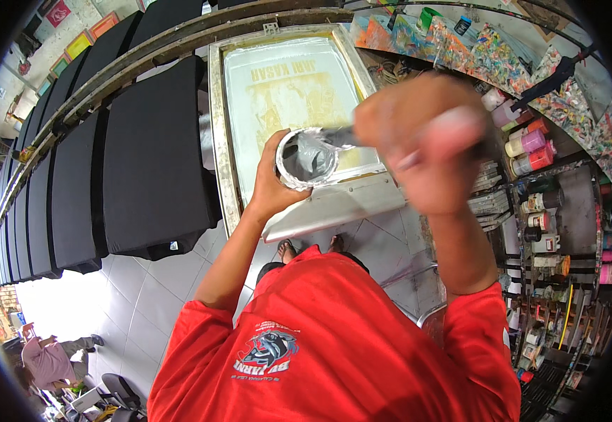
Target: The person mixes white paint in a plastic cup using a spatula, then pours it onto a screen printing frame. They repeat the process by scooping more paint and mixing it again.
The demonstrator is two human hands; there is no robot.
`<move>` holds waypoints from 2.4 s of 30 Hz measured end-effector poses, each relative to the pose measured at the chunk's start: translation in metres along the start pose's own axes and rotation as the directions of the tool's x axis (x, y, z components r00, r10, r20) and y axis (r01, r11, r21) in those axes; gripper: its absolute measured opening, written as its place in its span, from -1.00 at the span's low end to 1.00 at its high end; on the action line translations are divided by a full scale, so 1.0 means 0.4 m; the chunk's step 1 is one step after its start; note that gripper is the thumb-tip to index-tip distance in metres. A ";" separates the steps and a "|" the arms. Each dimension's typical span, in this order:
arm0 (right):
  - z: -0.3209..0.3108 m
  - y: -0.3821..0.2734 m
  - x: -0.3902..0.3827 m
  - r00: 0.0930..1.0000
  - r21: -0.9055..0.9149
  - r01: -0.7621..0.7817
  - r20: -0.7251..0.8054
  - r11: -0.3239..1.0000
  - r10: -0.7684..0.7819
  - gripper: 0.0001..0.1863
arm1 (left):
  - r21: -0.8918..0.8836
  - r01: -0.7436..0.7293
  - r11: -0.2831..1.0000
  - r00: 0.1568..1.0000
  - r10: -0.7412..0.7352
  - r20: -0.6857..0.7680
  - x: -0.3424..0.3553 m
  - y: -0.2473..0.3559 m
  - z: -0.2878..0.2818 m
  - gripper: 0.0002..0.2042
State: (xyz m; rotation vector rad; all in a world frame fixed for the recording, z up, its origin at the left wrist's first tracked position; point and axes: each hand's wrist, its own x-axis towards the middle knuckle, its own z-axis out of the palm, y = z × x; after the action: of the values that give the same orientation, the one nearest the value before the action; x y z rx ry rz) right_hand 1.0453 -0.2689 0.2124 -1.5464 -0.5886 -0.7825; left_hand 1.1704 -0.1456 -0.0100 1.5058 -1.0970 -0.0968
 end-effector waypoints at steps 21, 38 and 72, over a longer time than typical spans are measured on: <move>0.015 -0.054 -0.080 0.938 0.167 -0.192 0.320 0.967 0.131 -0.49 | -0.176 0.151 0.973 0.930 -0.080 0.358 -0.010 0.064 -0.035 -0.03; 0.083 -0.019 -0.053 1.000 -0.112 0.014 -0.018 0.994 -0.016 -0.53 | 0.072 -0.093 0.993 0.994 0.096 -0.052 -0.040 0.049 -0.026 -0.07; 0.023 -0.074 0.054 0.961 0.150 0.020 0.270 0.989 -0.060 -0.40 | -0.469 0.239 0.850 0.971 -0.196 0.139 -0.020 0.066 -0.069 -0.10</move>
State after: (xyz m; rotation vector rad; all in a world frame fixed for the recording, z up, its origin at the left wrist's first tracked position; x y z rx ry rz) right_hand 1.0381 -0.2576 0.2476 -1.5212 -0.8647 -0.5441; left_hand 1.1682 -0.1160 0.0154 1.1688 -0.8785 -0.5616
